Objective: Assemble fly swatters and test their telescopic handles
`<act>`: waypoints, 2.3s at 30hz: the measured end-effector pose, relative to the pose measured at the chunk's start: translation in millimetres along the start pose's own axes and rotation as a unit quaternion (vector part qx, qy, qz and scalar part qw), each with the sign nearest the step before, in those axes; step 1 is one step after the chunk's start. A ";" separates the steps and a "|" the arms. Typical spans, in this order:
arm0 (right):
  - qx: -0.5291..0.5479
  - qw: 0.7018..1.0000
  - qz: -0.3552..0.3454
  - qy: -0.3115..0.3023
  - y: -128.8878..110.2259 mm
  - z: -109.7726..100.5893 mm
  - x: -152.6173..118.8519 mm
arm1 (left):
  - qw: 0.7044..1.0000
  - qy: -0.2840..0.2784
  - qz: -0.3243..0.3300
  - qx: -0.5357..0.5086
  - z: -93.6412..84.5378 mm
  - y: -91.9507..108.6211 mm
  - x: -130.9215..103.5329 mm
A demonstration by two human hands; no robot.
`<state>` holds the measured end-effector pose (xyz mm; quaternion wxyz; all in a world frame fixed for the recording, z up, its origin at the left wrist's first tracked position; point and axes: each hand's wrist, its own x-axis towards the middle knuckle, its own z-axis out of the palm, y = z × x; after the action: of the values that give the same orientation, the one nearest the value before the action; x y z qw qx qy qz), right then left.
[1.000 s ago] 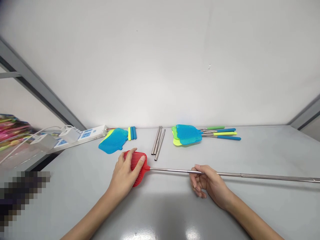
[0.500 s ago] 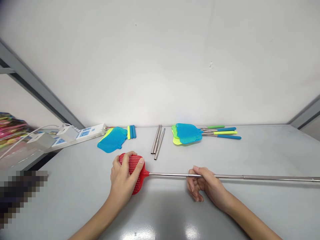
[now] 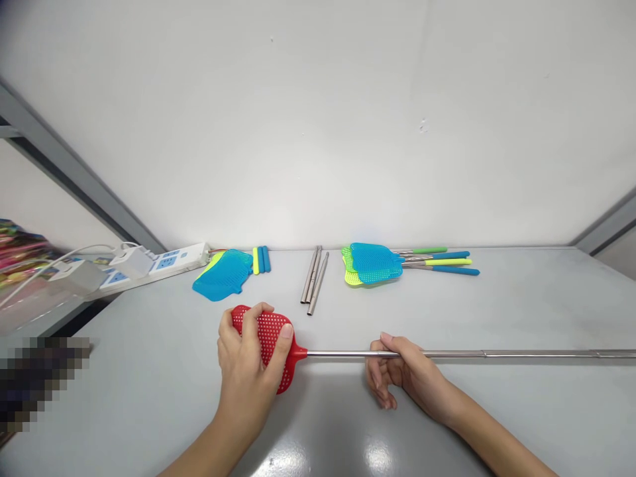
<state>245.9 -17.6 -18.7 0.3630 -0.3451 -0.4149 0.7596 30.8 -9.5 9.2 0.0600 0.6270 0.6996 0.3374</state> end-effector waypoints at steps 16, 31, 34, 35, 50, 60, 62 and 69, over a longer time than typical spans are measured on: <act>-0.029 0.999 -0.011 -0.006 4.4 -0.9 1.0 | 0.999 0.001 0.025 -0.022 5.0 2.2 -12.3; -0.057 0.995 -0.005 0.084 -7.0 -1.7 5.7 | 0.995 -0.088 -0.017 -0.046 13.4 -3.9 1.5; -0.069 0.994 -0.009 0.087 -6.5 -1.2 6.6 | 0.996 -0.083 -0.010 -0.022 12.8 -3.3 3.6; -0.073 0.993 -0.009 0.090 -6.7 -0.8 7.0 | 0.997 -0.081 -0.006 -0.017 12.6 -3.4 4.3; -0.088 0.991 -0.013 0.103 -6.8 -0.5 7.6 | 0.979 -0.170 0.107 0.034 7.6 -6.0 9.4; -0.122 0.964 -0.069 0.227 -8.7 -6.0 7.5 | 0.980 -0.187 0.057 0.024 10.5 -1.9 8.2; -0.102 0.960 -0.076 0.248 -10.2 -8.6 8.1 | 0.981 -0.185 0.049 0.024 10.4 -2.6 8.9; -0.064 0.938 -0.146 0.308 -15.1 -15.2 5.4 | 0.980 -0.190 0.060 0.027 8.6 -3.6 9.1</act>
<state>259.8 -1.4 -12.9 0.5570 -0.5202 -0.3763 0.5268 30.3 2.4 3.8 0.1545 0.7218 0.6455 0.1962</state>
